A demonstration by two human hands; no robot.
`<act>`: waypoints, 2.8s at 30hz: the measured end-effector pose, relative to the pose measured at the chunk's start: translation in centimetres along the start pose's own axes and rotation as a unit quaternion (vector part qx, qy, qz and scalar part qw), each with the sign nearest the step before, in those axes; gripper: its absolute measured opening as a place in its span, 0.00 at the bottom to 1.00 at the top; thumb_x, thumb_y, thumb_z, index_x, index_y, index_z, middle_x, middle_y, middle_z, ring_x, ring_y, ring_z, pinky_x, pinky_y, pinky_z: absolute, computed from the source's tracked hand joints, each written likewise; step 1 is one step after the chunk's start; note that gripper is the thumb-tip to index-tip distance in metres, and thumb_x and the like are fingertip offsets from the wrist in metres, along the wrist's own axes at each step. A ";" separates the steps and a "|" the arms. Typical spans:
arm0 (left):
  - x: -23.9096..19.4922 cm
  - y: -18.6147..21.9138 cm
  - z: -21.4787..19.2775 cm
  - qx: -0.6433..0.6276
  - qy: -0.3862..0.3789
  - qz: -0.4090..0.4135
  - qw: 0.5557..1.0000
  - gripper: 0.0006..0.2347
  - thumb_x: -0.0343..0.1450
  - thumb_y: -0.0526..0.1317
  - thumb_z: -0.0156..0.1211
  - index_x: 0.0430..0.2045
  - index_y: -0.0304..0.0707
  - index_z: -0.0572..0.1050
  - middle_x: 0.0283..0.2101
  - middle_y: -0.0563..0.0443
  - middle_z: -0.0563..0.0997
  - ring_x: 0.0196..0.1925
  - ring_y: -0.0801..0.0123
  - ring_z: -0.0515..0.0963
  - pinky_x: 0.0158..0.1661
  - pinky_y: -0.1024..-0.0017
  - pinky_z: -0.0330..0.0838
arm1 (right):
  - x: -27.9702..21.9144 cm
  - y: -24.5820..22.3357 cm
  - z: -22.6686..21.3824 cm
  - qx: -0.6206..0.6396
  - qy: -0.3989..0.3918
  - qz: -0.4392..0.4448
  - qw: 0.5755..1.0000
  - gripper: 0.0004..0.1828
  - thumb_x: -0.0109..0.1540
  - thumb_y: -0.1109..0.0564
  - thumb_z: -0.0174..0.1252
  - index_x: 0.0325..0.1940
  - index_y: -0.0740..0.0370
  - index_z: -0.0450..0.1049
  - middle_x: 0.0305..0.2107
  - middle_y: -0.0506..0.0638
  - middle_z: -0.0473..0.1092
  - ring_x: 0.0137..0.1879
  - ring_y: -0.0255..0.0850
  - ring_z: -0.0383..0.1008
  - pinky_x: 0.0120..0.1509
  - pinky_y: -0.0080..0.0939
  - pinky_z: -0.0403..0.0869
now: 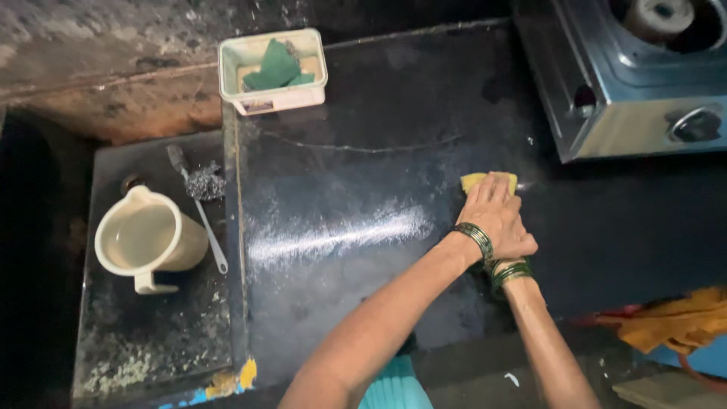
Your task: The person cleans a kitchen sink and countertop using a sponge and water. They scrub the sink basin, wash a metal stove grate, and wipe the surrounding counter area. Finally, they dry a metal plate and ladle with a yellow cloth.
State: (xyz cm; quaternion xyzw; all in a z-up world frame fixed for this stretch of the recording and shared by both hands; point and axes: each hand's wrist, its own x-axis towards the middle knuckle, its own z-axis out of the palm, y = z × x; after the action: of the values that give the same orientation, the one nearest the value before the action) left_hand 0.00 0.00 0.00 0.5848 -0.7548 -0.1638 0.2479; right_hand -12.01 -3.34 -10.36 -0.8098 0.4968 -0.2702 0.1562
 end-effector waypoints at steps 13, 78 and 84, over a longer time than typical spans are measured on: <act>-11.8 -1.9 -2.8 0.012 0.072 0.049 0.996 0.35 0.57 0.59 0.64 0.52 0.27 0.73 0.65 0.18 0.62 0.72 0.22 0.53 0.67 0.36 0.48 | -7.6 -14.1 -2.4 -0.065 -0.048 -0.113 0.990 0.38 0.60 0.51 0.53 0.73 0.67 0.57 0.69 0.65 0.56 0.74 0.58 0.55 0.76 0.51 0.56; -31.0 -52.5 -40.8 -0.493 0.400 -0.271 0.723 0.15 0.68 0.39 0.49 0.46 0.36 0.77 0.46 0.47 0.83 0.46 0.68 0.82 0.46 0.68 0.79 | 18.9 -77.7 16.5 0.150 0.038 -0.421 0.894 0.19 0.69 0.59 0.56 0.63 0.64 0.67 0.59 0.61 0.64 0.64 0.61 0.64 0.68 0.57 0.65; -30.7 -54.7 -41.9 -0.619 0.359 -0.258 0.649 0.15 0.68 0.41 0.62 0.46 0.34 0.77 0.45 0.46 0.82 0.47 0.64 0.80 0.48 0.68 0.75 | 21.0 -78.0 19.8 0.065 0.085 -0.448 0.888 0.16 0.67 0.51 0.60 0.50 0.65 0.71 0.50 0.59 0.64 0.57 0.58 0.63 0.61 0.56 0.63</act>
State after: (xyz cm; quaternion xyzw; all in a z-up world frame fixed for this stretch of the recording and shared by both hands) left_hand 73.49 17.07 -0.51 0.4791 -0.1489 -0.4280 0.7517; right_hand 63.47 13.39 20.24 -0.9082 0.0740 -0.4110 0.0274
